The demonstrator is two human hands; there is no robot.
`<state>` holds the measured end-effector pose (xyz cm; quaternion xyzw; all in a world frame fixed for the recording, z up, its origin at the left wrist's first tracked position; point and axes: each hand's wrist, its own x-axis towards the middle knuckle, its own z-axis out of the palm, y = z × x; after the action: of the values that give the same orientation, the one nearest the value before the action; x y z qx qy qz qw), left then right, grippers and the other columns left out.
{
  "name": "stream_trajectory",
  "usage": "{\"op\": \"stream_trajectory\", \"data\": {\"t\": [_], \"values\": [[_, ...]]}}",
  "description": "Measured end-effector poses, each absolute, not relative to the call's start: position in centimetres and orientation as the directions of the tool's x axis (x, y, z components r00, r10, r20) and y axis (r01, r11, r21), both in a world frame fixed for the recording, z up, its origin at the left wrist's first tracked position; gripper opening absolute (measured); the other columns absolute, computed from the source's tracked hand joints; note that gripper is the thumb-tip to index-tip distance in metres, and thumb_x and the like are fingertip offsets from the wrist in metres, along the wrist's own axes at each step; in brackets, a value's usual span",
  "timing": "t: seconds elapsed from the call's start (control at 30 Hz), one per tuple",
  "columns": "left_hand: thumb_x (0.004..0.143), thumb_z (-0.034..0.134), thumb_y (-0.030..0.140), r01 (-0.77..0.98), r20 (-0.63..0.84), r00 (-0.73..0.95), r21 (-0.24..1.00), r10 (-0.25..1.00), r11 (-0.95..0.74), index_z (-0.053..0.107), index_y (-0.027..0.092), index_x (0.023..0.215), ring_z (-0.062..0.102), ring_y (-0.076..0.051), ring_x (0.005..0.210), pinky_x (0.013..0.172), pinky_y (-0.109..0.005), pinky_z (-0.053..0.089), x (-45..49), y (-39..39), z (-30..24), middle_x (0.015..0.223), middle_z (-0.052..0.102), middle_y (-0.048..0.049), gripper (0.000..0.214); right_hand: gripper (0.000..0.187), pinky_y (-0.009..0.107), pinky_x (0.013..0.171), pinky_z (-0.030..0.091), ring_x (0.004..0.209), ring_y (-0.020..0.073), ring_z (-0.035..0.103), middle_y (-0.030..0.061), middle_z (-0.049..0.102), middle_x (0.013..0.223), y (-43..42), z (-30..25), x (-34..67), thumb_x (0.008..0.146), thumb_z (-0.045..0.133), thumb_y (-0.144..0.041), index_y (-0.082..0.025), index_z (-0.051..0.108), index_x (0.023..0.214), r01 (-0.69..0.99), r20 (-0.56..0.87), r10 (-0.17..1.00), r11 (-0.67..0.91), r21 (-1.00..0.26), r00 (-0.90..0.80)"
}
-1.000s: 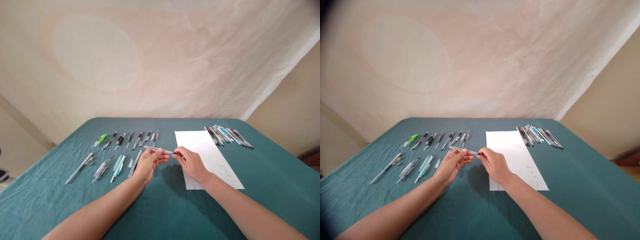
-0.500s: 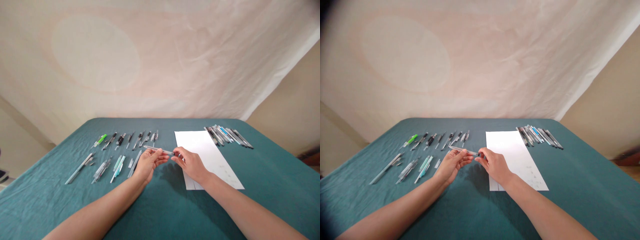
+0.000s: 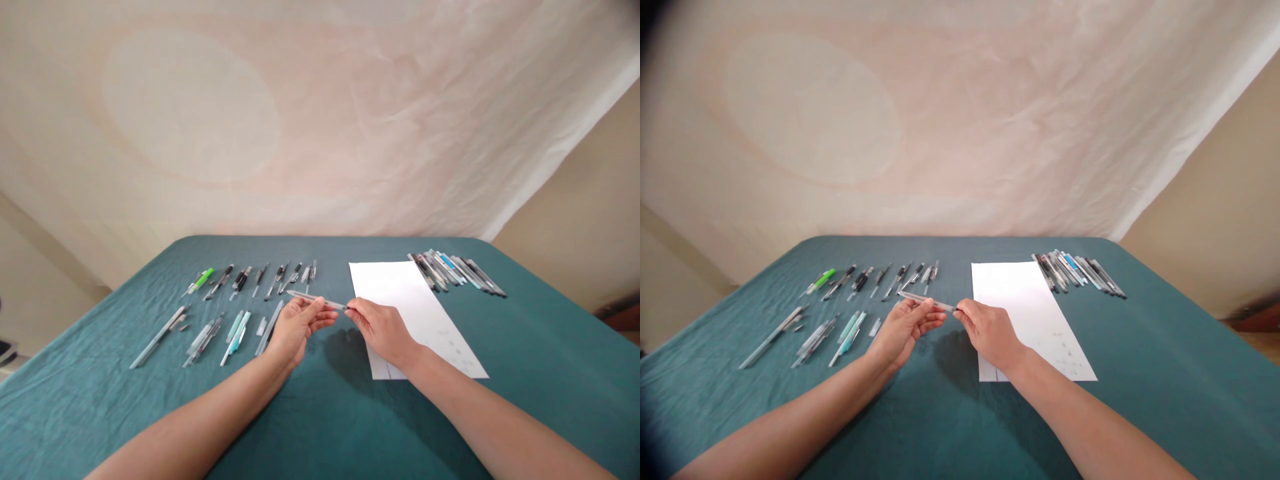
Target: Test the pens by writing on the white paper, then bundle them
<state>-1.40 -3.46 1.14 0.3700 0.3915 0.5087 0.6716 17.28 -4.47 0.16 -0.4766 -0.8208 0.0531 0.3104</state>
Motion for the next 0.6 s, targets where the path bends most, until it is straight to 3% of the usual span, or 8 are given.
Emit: {"op": "stream_trajectory", "data": {"t": [0.27, 0.37, 0.47, 0.53, 0.6], "values": [[0.078, 0.068, 0.027, -0.385, -0.158, 0.161, 0.899, 0.974, 0.210, 0.052, 0.012, 0.085, 0.069, -0.017, 0.070, 0.067, -0.028, 0.056, -1.62, -3.25, 0.86, 0.081, 0.070, -0.0104, 0.023, 0.027, 0.025, 0.064, 0.038, 0.073, 0.0159, 0.061, 0.0053, 0.067, 0.084, -4.49, 0.13, 17.29, 0.096, 0.035, -0.033, -0.021, 0.059, 0.097, 0.780, 0.475, 0.791, 0.554, -0.291, -0.385], [0.077, 0.068, 0.027, -0.374, -0.156, 0.163, 0.904, 0.974, 0.207, 0.052, 0.012, 0.086, 0.069, -0.017, 0.070, 0.067, -0.027, 0.056, -1.66, -3.21, 0.80, 0.082, 0.070, -0.0108, 0.023, 0.028, 0.026, 0.065, 0.039, 0.074, 0.0166, 0.061, 0.0060, 0.066, 0.083, -4.68, 0.28, 17.23, 0.096, 0.034, -0.032, -0.020, 0.059, 0.094, 0.769, 0.467, 0.797, 0.555, -0.318, -0.382], [0.076, 0.070, 0.027, -0.380, -0.138, 0.173, 0.904, 0.975, 0.195, 0.053, 0.012, 0.086, 0.069, -0.017, 0.069, 0.068, -0.027, 0.055, -1.75, -3.17, 0.77, 0.080, 0.071, -0.0096, 0.024, 0.032, 0.026, 0.064, 0.041, 0.070, 0.0156, 0.061, 0.0039, 0.065, 0.076, -4.74, 0.44, 17.03, 0.096, 0.033, -0.037, -0.020, 0.057, 0.083, 0.676, 0.387, 0.860, 0.503, -0.539, -0.332], [0.075, 0.071, 0.028, -0.384, -0.112, 0.180, 0.907, 0.977, 0.175, 0.054, 0.012, 0.085, 0.069, -0.016, 0.069, 0.069, -0.027, 0.055, -1.85, -3.13, 0.80, 0.078, 0.071, -0.0085, 0.026, 0.036, 0.024, 0.057, 0.042, 0.062, 0.0135, 0.061, 0.0014, 0.063, 0.068, -4.66, 0.49, 16.83, 0.096, 0.030, -0.042, -0.020, 0.052, 0.078, 0.502, 0.212, 0.908, 0.381, -0.777, -0.360], [0.075, 0.071, 0.029, -0.379, -0.086, 0.185, 0.913, 0.979, 0.152, 0.054, 0.012, 0.084, 0.069, -0.016, 0.068, 0.070, -0.027, 0.055, -1.94, -3.07, 0.85, 0.077, 0.071, -0.0080, 0.026, 0.039, 0.021, 0.049, 0.042, 0.055, 0.0122, 0.061, 0.0000, 0.062, 0.065, -4.55, 0.48, 16.66, 0.096, 0.026, -0.046, -0.019, 0.049, 0.079, 0.324, 0.032, 0.887, 0.201, -0.924, -0.461]]}}
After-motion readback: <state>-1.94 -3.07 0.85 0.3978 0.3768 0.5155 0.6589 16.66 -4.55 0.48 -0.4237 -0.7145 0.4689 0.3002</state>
